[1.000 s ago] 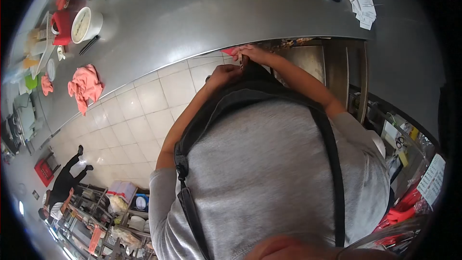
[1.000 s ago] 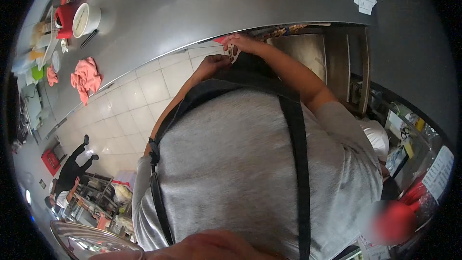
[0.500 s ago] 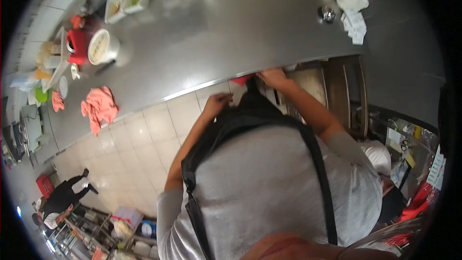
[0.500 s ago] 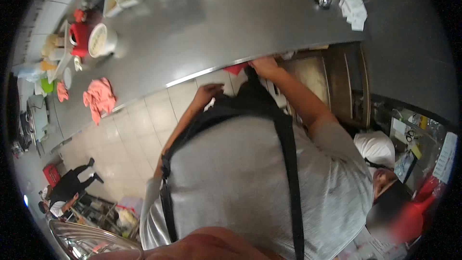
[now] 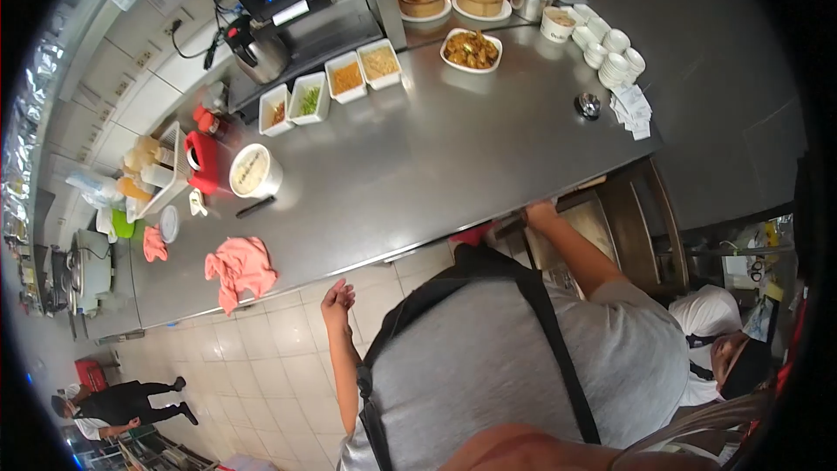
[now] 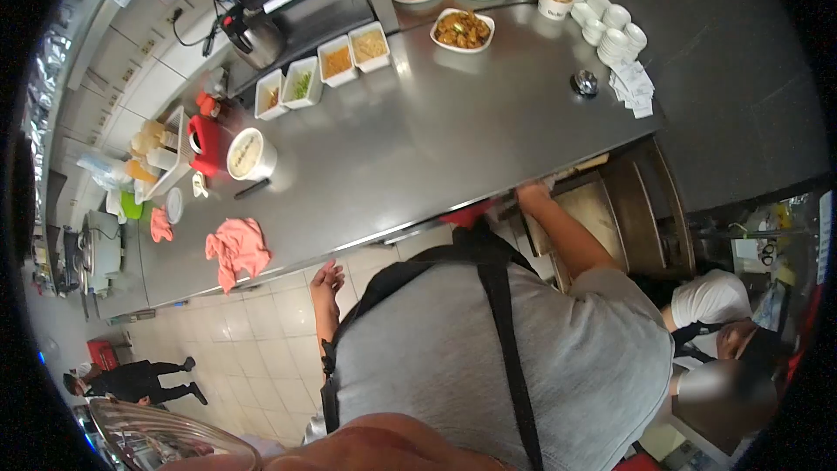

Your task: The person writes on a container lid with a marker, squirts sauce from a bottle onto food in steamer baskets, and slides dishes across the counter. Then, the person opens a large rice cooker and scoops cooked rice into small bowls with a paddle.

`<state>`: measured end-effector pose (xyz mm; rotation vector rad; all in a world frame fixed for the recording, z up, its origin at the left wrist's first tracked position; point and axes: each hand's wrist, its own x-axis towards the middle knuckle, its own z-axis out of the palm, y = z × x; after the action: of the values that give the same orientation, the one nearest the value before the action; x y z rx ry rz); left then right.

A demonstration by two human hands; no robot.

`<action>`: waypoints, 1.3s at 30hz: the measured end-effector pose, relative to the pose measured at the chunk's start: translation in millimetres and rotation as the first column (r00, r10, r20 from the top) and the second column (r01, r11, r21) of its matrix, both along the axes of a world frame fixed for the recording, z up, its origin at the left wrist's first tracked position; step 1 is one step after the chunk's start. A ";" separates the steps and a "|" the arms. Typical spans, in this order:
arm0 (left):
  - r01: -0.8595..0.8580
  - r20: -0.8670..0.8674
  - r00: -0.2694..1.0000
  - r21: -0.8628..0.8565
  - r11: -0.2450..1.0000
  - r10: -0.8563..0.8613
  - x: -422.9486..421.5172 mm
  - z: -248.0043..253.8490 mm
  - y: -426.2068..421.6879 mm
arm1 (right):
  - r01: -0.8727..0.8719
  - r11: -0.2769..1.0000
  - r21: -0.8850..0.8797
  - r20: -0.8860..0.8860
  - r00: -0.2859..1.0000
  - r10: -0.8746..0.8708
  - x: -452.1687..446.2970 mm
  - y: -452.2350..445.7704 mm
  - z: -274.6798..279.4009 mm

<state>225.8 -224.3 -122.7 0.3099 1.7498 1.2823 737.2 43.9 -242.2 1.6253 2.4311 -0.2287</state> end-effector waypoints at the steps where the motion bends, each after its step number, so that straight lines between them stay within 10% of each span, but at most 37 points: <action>1: -0.094 0.005 0.996 0.017 0.995 0.094 -8.1 0.6 -1.8 | -0.030 0.982 -0.189 0.123 0.991 0.054 -11.7 -1.1 39.8; 2: -0.205 -0.034 0.978 0.026 0.978 0.206 -13.5 2.8 -1.4 | -0.039 0.930 -0.366 0.235 0.963 0.133 -30.7 -6.2 96.8; 4: -0.409 -0.193 0.887 0.097 0.907 0.420 -30.1 -5.3 -1.5 | -0.270 0.961 -0.057 0.105 0.956 0.275 -1.7 -19.7 76.0; 6: -0.556 -0.404 0.699 0.212 0.803 0.590 -53.3 -34.2 7.7 | -0.318 0.742 -0.591 -0.174 0.948 0.268 -14.0 5.3 164.5; 9: -0.454 -0.728 0.431 0.336 0.826 0.533 -37.7 30.1 44.9 | -0.206 0.276 -0.939 -0.295 0.895 -0.334 -9.1 65.7 237.3; 11: -0.309 -0.805 0.390 0.342 0.887 0.446 -26.8 60.7 69.2 | -0.454 0.532 -0.714 -0.668 0.668 -0.327 0.9 115.7 285.5; 14: -0.098 -0.833 0.457 0.302 0.948 0.312 -13.1 55.1 97.0 | -0.231 0.795 -0.560 -0.826 0.080 -0.558 1.1 188.5 343.6; 17: 0.079 -0.843 0.524 0.191 0.978 0.122 11.6 42.1 117.9 | 0.194 0.896 -0.398 -0.889 -0.321 -0.326 10.5 269.7 362.3; 19: 0.106 -0.951 0.309 0.016 0.994 -0.018 37.2 52.1 123.7 | 0.505 0.833 -0.227 -0.972 -0.163 -0.167 35.9 340.0 343.3; 26: 0.087 -0.976 0.219 -0.003 0.996 -0.022 39.1 40.5 131.0 | 0.767 0.604 -0.214 -0.976 -0.149 -0.157 52.6 447.8 343.0; 34: 0.064 -0.976 0.208 -0.053 0.997 -0.065 42.3 40.3 137.4 | 0.826 0.523 -0.207 -0.927 0.005 -0.375 63.3 493.6 358.4; 39: 0.038 -0.981 0.169 -0.093 0.995 -0.098 45.4 43.1 139.6 | 0.863 0.497 0.084 -0.782 0.367 -0.504 82.6 529.9 347.7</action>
<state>271.2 -84.7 -79.6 1.4969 2.7951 0.9271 819.8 573.8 105.5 3.3669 1.9889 -0.4121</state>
